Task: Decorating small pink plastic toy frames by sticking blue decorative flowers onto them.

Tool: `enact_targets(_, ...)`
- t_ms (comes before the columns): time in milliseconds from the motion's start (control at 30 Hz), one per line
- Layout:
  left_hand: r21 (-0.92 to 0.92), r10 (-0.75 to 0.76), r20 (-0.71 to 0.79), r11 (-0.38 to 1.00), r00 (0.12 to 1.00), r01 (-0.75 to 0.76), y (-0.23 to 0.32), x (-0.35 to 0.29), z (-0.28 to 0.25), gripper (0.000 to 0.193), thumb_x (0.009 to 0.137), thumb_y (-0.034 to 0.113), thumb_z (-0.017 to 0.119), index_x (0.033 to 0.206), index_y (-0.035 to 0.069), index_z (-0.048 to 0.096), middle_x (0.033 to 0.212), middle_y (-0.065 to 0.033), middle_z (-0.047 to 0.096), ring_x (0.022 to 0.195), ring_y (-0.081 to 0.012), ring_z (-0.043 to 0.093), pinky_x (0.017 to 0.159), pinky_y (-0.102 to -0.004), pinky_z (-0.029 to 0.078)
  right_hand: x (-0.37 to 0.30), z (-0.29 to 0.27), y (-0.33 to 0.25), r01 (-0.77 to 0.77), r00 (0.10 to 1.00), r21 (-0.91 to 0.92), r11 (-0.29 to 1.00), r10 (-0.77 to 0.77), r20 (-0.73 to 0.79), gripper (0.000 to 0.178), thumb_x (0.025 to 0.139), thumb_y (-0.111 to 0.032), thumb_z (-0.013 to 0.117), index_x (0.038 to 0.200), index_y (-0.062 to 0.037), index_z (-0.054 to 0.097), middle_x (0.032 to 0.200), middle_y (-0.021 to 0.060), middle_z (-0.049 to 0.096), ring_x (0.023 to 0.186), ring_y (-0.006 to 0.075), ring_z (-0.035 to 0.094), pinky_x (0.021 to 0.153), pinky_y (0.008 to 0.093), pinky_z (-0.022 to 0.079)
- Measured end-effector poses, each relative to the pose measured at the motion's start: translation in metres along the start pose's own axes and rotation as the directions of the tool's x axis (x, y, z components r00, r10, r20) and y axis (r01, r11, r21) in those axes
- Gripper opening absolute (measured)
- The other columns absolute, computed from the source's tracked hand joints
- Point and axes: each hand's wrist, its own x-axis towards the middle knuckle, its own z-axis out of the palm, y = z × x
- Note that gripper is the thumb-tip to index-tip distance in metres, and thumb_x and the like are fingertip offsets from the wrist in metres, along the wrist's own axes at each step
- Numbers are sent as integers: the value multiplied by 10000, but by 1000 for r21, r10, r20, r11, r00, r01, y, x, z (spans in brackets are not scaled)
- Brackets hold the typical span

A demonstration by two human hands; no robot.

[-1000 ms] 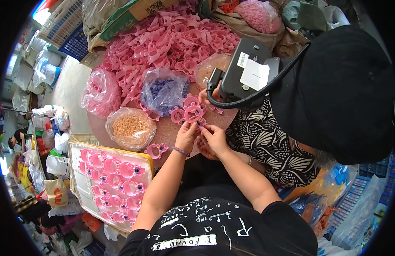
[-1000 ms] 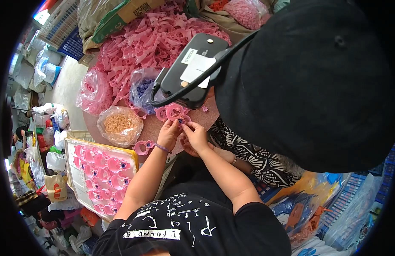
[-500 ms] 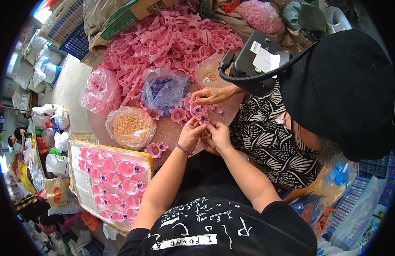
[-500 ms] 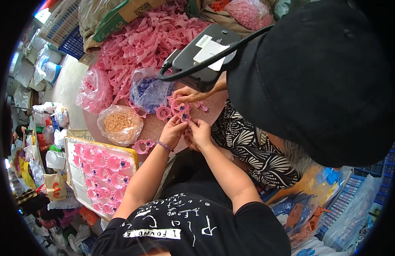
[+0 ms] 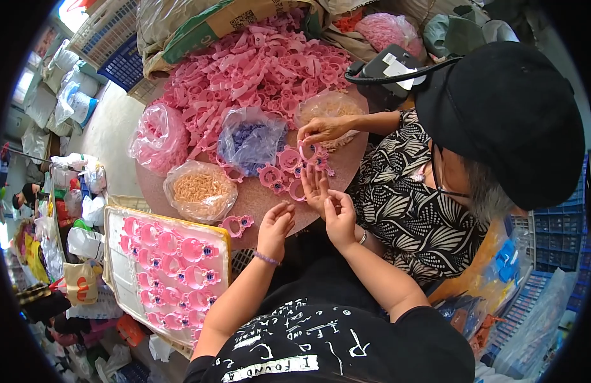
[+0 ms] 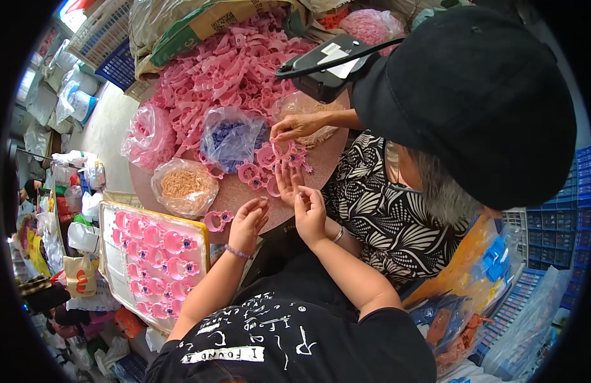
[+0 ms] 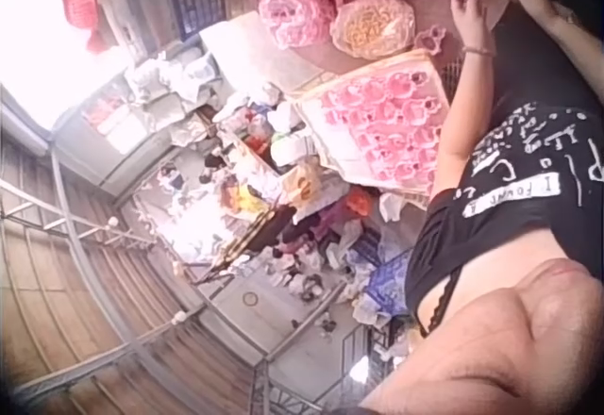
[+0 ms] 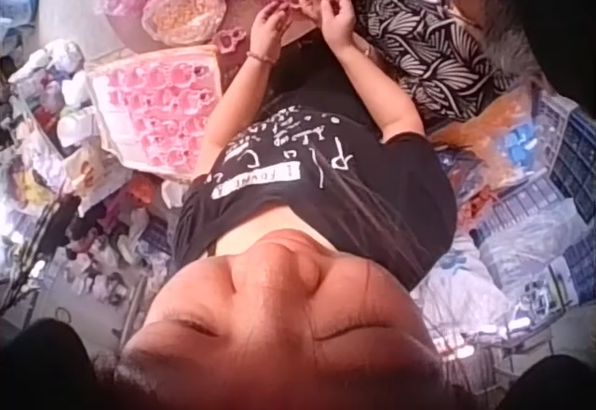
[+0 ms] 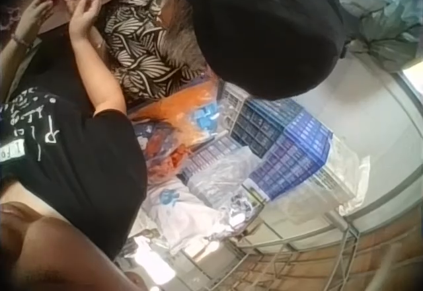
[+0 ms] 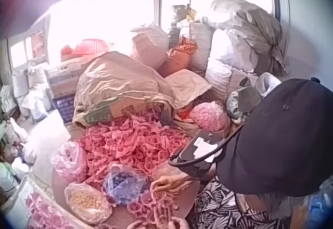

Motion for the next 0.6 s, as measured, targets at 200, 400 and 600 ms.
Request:
enact_targets(200,125,-74,72,990,995,65,-10,-57,-24,323,868,92,529,1176,22,459,1125,-91,576,1054,-166,541,861,-285,445,-25,-16,-40,133,968,-58,989,-117,223,123,796,-9,567,915,-34,585,835,59,548,667,148,531,554,217,425)
enact_targets(400,128,-119,142,987,983,101,-22,-80,-33,314,866,108,548,1161,22,478,1120,-92,572,1036,-156,543,862,-277,443,-55,-13,-45,246,908,-31,969,-219,356,125,764,-15,573,886,-41,587,820,106,576,767,275,569,673,342,471)
enact_targets(600,182,-100,158,981,982,70,-18,-102,-36,305,859,94,557,1149,14,504,1063,-48,584,968,-104,540,808,-222,430,-77,-12,-46,297,820,-1,955,-254,514,72,778,-62,568,846,-51,589,817,109,609,775,288,597,693,355,481)
